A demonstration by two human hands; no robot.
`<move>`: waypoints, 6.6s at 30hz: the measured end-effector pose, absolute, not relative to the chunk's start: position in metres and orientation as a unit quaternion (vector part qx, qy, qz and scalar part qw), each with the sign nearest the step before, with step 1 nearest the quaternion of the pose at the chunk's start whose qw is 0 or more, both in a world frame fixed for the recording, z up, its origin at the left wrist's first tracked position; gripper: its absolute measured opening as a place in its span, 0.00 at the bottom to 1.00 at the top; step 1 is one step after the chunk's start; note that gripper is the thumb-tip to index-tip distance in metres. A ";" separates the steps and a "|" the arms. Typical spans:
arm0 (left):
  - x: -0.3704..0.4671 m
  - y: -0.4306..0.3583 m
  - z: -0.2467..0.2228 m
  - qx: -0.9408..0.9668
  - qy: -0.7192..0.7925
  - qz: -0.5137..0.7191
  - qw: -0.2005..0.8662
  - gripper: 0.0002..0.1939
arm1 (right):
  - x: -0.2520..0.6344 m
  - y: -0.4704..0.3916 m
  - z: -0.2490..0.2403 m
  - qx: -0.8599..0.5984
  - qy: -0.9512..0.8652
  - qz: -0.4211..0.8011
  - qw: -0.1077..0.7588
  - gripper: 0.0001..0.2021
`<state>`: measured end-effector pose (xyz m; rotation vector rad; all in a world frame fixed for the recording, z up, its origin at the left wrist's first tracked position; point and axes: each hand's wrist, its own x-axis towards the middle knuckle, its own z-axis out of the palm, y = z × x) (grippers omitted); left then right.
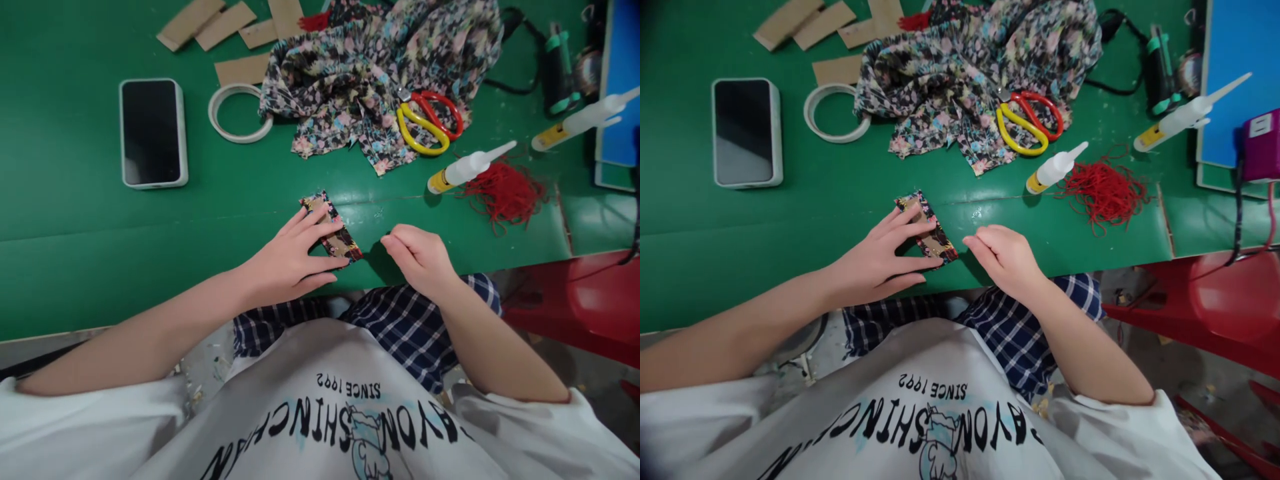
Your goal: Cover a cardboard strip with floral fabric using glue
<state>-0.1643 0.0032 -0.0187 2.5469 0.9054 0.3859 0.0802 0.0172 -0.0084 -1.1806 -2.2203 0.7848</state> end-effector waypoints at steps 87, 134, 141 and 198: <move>-0.122 -0.052 -0.020 0.894 0.429 0.128 -0.001 0.20 | 0.063 -0.012 -0.016 -0.316 -0.935 -0.035 0.155 0.12; -0.156 -0.026 0.008 0.827 0.463 0.277 0.157 0.12 | 0.065 0.031 0.001 -0.291 -0.912 0.219 0.188 0.10; -0.145 -0.087 -0.027 0.906 0.397 0.148 0.008 0.19 | 0.062 -0.005 -0.011 -0.338 -0.887 0.185 0.256 0.10; -0.137 0.009 -0.007 0.889 0.427 0.134 0.096 0.25 | 0.082 0.045 -0.012 -0.563 -0.707 0.271 0.332 0.16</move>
